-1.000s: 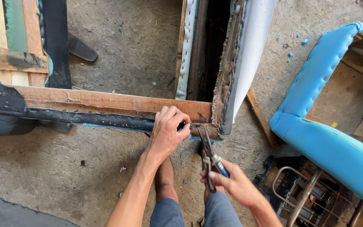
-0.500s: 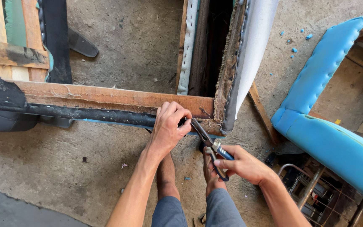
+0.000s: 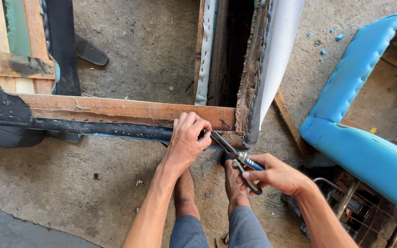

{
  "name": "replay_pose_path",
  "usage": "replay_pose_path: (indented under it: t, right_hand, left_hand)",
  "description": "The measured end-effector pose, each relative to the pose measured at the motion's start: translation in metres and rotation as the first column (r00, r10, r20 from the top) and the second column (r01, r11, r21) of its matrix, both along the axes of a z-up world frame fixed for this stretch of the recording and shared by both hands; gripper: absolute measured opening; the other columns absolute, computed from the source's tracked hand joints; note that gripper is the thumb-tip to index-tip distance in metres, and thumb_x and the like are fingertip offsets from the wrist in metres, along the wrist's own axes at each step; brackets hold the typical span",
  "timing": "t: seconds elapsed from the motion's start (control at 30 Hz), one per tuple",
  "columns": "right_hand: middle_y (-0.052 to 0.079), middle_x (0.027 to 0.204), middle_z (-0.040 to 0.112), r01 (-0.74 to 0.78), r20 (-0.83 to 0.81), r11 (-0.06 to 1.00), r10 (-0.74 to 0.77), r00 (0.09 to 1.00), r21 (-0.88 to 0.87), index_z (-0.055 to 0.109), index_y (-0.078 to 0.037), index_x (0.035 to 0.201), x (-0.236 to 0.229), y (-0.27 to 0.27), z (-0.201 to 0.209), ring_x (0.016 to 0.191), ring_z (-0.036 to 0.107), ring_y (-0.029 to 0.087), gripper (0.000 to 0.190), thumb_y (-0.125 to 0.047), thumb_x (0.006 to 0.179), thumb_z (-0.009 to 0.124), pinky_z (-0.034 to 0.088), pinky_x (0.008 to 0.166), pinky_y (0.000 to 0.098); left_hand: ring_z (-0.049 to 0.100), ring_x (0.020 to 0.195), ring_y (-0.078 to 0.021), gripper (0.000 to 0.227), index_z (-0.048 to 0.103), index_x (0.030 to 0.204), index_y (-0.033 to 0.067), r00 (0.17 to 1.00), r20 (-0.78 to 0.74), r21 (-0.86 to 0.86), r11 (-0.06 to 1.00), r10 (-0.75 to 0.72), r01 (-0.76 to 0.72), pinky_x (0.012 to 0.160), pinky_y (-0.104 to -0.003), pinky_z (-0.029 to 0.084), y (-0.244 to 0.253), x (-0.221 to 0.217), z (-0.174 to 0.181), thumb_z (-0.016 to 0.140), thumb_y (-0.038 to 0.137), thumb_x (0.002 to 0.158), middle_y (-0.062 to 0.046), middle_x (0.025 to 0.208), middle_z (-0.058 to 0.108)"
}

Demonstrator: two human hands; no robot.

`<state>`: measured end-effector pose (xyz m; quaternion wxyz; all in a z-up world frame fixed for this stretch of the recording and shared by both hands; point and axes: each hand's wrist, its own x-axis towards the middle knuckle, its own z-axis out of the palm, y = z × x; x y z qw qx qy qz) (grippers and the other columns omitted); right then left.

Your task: The person uses pliers to pull and remove fabric and staples from the edge of a wooden furniture frame. The fabric is peeled away from the frame as the staples are extracted.

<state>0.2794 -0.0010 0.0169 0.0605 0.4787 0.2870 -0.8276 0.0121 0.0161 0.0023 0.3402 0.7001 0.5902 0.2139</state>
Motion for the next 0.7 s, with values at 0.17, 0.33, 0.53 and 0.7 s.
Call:
replay_pose_path:
  t: [0.17, 0.33, 0.53, 0.7]
  right_hand:
    - [0.006, 0.084, 0.077, 0.073, 0.024, 0.995, -0.071, 0.997, -0.067, 0.072, -0.007, 0.114, 0.001, 0.001, -0.01, 0.072, 0.07, 0.014, 0.028, -0.021, 0.09, 0.068, 0.053, 0.055, 0.0308]
    - [0.008, 0.069, 0.069, 0.031, 0.091, 0.998, -0.036, 0.995, 0.053, 0.073, 0.004, 0.088, -0.008, -0.007, -0.013, 0.056, 0.059, 0.015, 0.031, -0.026, 0.096, 0.072, 0.046, 0.049, 0.0332]
    - [0.011, 0.062, 0.068, -0.262, 0.511, 0.858, 0.0, 0.859, 0.441, 0.071, -0.003, 0.083, -0.038, -0.05, -0.021, 0.051, 0.06, 0.021, 0.03, -0.032, 0.092, 0.072, 0.048, 0.055, 0.0406]
    - [0.014, 0.07, 0.072, 0.004, 0.268, 0.684, -0.292, 0.918, 0.73, 0.073, 0.001, 0.093, -0.043, -0.067, -0.053, 0.061, 0.067, 0.021, 0.023, -0.022, 0.089, 0.074, 0.053, 0.06, 0.0381]
  left_hand:
    - [0.055, 0.098, -0.0245, 0.012, 0.069, 0.093, 0.009, 1.0, -0.004, 0.001, 1.0, -0.001, 0.001, 0.089, -0.041, 0.041, -0.001, 0.002, -0.003, 0.075, 0.011, 0.083, -0.004, 0.095, 0.058]
    - [0.056, 0.097, -0.0246, 0.013, 0.069, 0.094, 0.0087, 1.0, -0.001, 0.003, 1.0, 0.009, -0.009, 0.087, -0.041, 0.042, -0.004, 0.001, -0.004, 0.076, 0.01, 0.083, -0.004, 0.095, 0.059]
    - [0.057, 0.097, -0.0257, 0.014, 0.07, 0.094, 0.009, 0.998, 0.067, -0.026, 1.0, 0.004, -0.003, 0.087, -0.04, 0.044, -0.002, -0.003, 0.003, 0.077, 0.01, 0.081, -0.004, 0.095, 0.061]
    - [0.058, 0.097, -0.0271, 0.019, 0.072, 0.093, 0.01, 0.995, 0.092, 0.02, 0.999, -0.026, 0.024, 0.089, -0.04, 0.047, 0.005, -0.006, 0.005, 0.078, 0.01, 0.075, -0.005, 0.095, 0.061]
